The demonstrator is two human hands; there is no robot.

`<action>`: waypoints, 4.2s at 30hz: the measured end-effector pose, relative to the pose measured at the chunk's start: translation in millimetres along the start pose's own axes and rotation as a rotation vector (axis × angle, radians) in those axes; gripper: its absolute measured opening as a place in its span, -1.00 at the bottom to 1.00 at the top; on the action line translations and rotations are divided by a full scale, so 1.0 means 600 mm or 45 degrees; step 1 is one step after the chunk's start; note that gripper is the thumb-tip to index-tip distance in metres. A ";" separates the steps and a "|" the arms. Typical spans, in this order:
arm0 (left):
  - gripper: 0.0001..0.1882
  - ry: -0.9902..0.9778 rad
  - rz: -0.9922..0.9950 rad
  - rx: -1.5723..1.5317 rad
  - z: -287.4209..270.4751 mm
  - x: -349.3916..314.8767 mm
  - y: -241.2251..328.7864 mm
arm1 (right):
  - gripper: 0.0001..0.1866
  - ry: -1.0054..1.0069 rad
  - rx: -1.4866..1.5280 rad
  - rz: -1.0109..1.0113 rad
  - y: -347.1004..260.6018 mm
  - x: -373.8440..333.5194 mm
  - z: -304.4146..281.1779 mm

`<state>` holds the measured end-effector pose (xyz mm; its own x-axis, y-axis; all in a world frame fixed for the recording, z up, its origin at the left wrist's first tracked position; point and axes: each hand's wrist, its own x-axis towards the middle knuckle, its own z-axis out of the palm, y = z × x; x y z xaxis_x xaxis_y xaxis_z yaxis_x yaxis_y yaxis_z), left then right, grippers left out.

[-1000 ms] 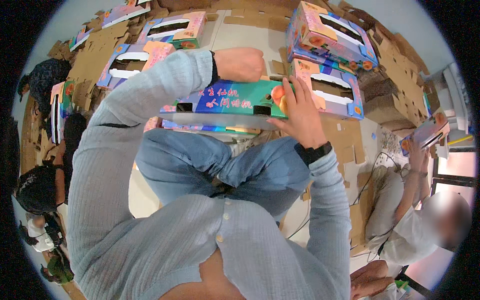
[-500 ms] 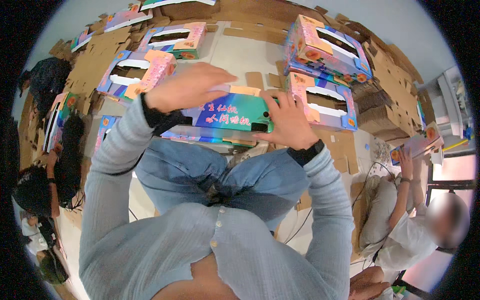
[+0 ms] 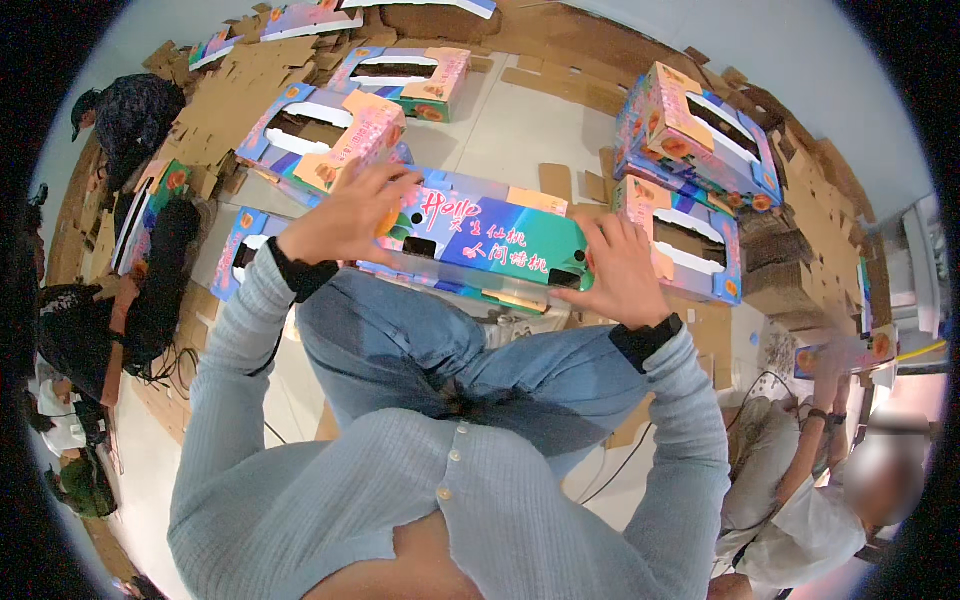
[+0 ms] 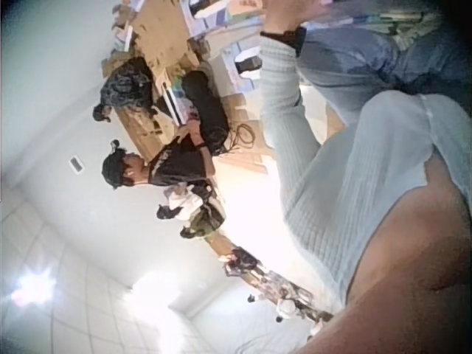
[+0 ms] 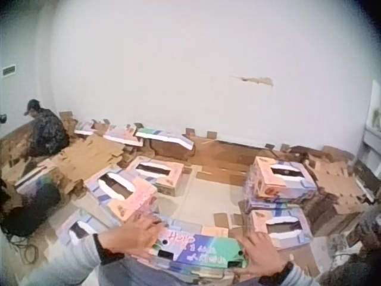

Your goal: Assembling colorful fruit-themed cardboard boxes while sitting on the floor.

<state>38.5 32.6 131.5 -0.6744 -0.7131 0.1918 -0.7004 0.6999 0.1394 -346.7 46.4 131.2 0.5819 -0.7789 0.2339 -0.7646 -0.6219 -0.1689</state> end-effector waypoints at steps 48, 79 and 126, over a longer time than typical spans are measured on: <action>-0.62 0.194 -1.088 -2.231 0.096 -0.073 -0.100 | -0.14 -0.026 2.108 0.823 0.103 -0.070 0.054; -0.03 0.241 -0.118 0.096 0.037 0.038 -0.029 | 0.16 0.190 0.383 0.244 0.103 0.004 0.041; 0.02 0.327 -0.056 0.161 0.083 0.137 0.027 | -0.04 0.256 -0.216 0.067 0.056 0.046 0.040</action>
<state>-39.8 -16.8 101.3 -0.5728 -0.6976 0.4304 -0.7620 0.6467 0.0341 -349.7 2.2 108.7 0.4861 -0.7679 0.4172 -0.8378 -0.5453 -0.0273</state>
